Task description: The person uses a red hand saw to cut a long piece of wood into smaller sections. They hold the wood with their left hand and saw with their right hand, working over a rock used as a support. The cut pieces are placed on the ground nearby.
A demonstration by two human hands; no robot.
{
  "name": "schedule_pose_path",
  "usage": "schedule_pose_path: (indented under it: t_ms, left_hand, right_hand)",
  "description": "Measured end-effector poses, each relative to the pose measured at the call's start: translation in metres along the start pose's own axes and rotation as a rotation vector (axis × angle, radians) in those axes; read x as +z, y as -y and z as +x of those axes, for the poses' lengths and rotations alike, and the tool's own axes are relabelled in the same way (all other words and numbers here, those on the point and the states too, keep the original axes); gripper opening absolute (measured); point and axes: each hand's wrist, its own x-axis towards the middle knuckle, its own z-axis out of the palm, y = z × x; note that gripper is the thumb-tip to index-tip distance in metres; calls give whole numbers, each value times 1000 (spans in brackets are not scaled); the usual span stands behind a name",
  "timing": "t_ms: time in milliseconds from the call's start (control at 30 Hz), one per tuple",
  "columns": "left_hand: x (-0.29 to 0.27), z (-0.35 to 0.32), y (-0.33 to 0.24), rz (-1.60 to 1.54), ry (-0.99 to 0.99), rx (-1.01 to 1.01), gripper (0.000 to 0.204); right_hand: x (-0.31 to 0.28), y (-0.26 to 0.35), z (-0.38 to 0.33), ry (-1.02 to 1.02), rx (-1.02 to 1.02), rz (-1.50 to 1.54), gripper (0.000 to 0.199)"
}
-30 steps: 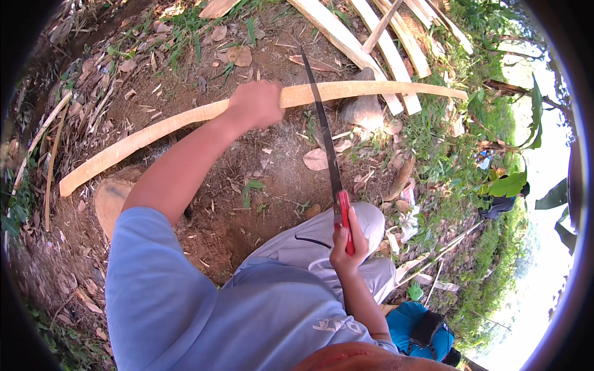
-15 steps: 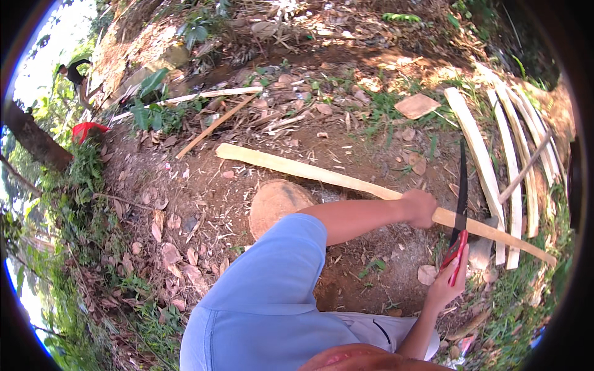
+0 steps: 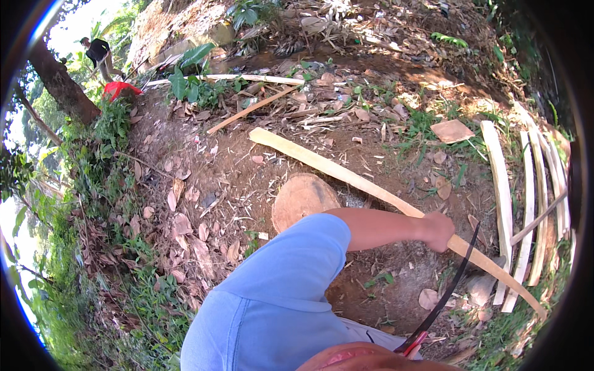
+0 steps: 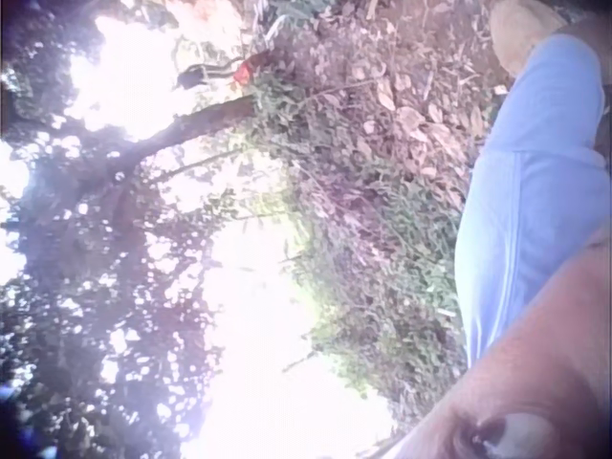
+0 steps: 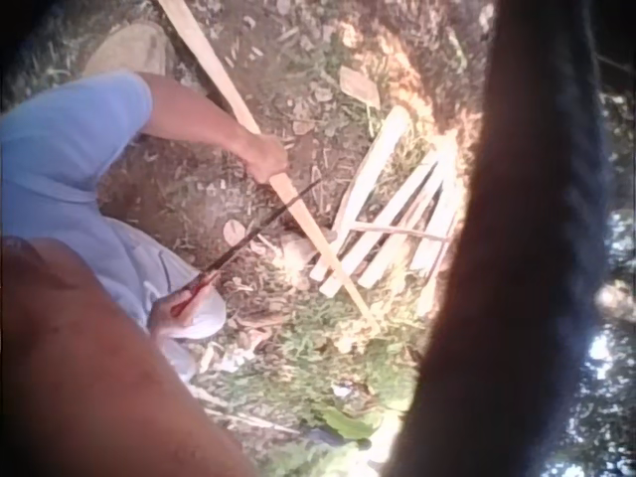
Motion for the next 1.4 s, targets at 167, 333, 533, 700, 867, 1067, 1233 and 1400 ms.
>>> schedule_pose_path:
  t_ms: [167,333,533,700,867,1067,1233,1400]
  left_hand:
    - [1,-1,-1,8,-17,2,34]
    - [3,1,1,15,-7,5,35]
    - [3,6,-3,5,10,15,37]
    - [-2,2,2,2,15,1,37]
    - [1,0,2,15,1,-6,36]
    - [-4,1,0,10,50,-22,34]
    - [-10,9,-5,61,62,-70,35]
    - [-2,18,-6,63,33,-6,46]
  right_hand:
    - [-9,-19,19,11,-83,9,47]
    - [56,11,117,-62,-77,41,46]
    - [97,11,188,-114,-71,3,44]
    - [83,-8,135,-139,-132,-20,43]
    - [29,39,33,-42,-119,46,45]
    - [-25,41,-19,59,-173,-150,46]
    - [11,38,46,-14,90,-45,43]
    - [83,43,173,-68,69,121,47]
